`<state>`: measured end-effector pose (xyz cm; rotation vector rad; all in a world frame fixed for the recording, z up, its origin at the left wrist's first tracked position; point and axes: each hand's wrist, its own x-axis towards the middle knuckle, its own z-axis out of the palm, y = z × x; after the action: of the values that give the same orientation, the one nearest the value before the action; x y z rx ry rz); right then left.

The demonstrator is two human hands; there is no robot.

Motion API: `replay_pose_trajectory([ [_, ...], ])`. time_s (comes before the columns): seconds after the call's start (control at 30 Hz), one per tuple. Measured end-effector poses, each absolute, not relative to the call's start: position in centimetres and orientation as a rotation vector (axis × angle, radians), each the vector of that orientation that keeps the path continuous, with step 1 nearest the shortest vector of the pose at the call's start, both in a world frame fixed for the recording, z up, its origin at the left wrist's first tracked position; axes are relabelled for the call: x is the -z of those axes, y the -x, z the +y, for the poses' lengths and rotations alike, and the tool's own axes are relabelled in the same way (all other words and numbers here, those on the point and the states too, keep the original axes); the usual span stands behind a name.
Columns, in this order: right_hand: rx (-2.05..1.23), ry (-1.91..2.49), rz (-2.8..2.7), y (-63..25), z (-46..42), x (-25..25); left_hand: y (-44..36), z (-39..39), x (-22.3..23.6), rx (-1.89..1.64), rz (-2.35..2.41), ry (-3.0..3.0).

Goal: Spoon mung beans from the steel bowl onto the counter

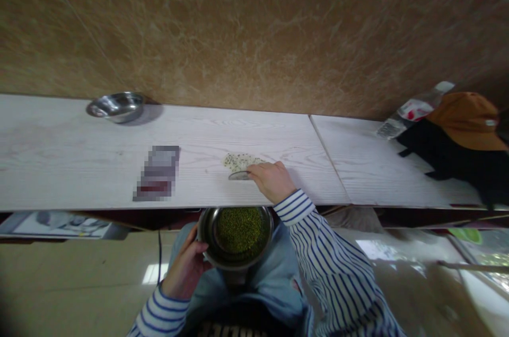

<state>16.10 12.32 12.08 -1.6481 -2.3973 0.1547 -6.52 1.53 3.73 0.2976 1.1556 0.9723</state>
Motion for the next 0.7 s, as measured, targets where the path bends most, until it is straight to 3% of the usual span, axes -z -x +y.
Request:
replay_pose_trajectory([
  [0.7, -0.013, 1.607, -2.114, -19.6, 8.5, -11.4, 6.8, -0.5, -2.2, -0.899, 1.221, -0.312],
])
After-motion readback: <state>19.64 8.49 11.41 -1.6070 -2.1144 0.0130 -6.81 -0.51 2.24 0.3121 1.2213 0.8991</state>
